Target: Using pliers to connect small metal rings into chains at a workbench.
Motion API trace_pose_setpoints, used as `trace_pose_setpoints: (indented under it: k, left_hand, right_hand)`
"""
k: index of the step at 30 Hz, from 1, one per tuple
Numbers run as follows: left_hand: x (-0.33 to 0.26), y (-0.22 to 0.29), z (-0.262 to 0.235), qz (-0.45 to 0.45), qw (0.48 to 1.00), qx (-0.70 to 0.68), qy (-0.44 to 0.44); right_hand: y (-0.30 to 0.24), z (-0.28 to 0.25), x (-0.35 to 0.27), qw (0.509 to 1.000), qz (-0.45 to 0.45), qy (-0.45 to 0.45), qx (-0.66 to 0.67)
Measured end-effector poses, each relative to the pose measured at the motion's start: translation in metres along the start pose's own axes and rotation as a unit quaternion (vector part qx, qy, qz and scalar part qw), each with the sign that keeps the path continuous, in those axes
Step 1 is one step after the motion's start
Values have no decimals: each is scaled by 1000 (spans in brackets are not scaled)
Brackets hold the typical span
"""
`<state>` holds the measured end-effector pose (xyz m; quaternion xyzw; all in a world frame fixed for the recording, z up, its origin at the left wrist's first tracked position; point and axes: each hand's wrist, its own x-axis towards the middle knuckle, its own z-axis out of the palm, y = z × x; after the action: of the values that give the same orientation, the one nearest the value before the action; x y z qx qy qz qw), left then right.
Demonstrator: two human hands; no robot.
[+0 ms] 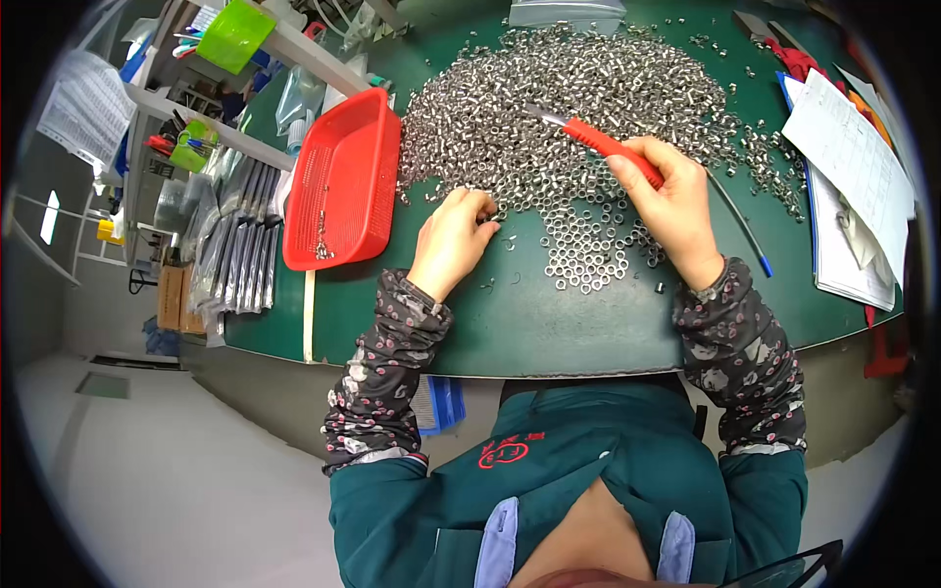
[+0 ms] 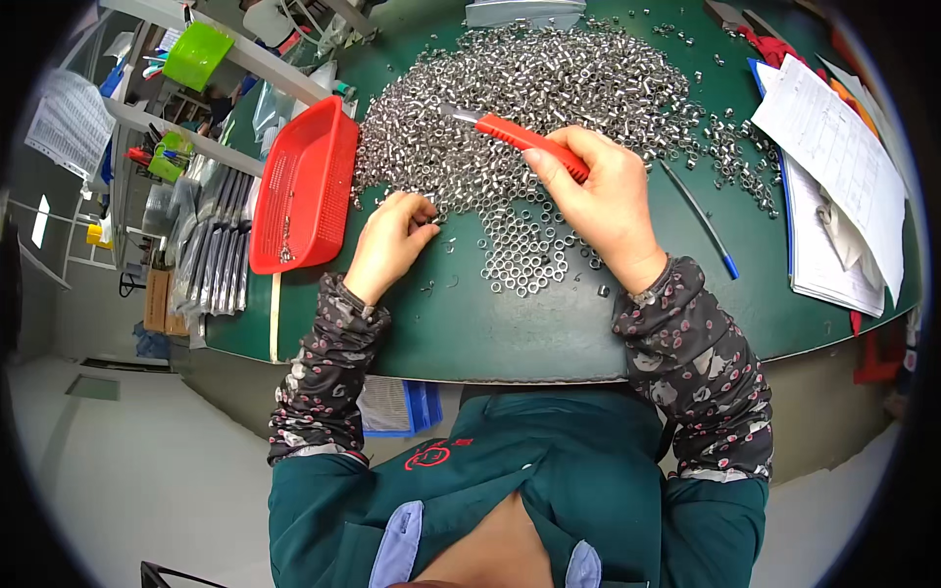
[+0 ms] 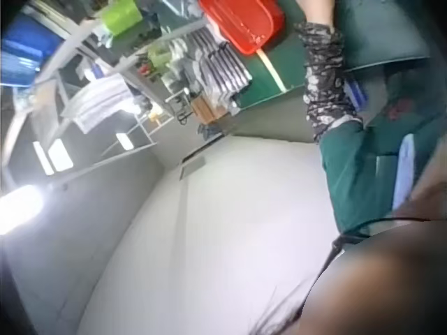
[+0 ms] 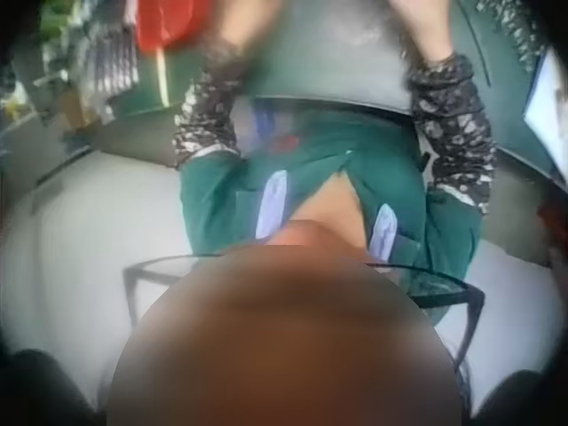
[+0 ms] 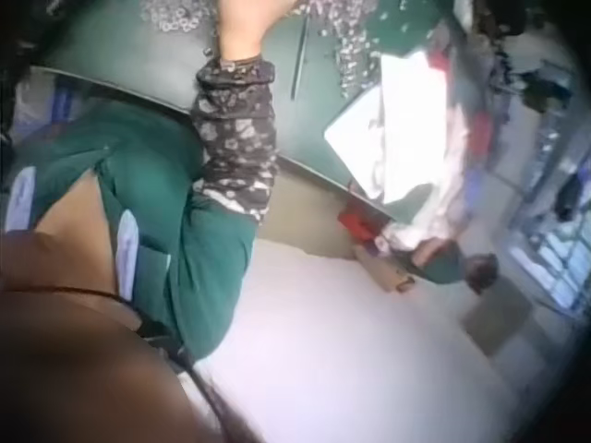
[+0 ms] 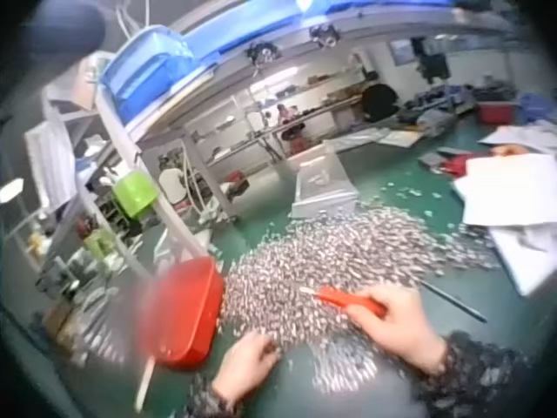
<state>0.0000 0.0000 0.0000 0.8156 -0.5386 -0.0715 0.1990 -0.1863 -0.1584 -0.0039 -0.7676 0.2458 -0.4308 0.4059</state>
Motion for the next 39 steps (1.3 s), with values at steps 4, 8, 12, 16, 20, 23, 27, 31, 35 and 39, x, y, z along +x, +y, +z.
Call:
trace_pose_setpoints:
  k: [4, 8, 12, 16, 20, 23, 27, 31, 35, 39]
  left_hand:
    - [0, 1, 6, -11, 1000, 13, 10]
    - [2, -1, 8, 0, 1000, 7, 16]
    - [5, -4, -1, 22, 997, -37, 68]
    - [14, 5, -18, -92, 906, -407, 65]
    - [20, 15, -8, -49, 711, -699, 53]
    - [22, 6, 13, -42, 643, -764, 24]
    - [20, -9, 22, -29, 617, -786, -12]
    - [18, -11, 22, -20, 607, -794, -30]
    - [18, -10, 25, -35, 599, -800, -34]
    - [17, -9, 25, -28, 596, -802, -37]
  right_hand:
    - [2, 3, 1, 1000, -25, 6, 10]
    - [4, 4, 1, 999, -35, 5, 12]
    - [1, 2, 1, 999, -45, -1, -13]
    - [1, 2, -3, 998, -62, -7, -18]
    - [-5, 3, -6, 996, -76, -29, -43]
    - [-5, 5, -7, 994, -80, -38, -58]
    - [1, 10, -9, 993, -95, -39, -54]
    - [-2, 11, -10, 989, -90, -85, -87]
    - [0, 13, -11, 987, -96, -96, -86]
    - [1, 16, -14, 987, -99, -94, -89]
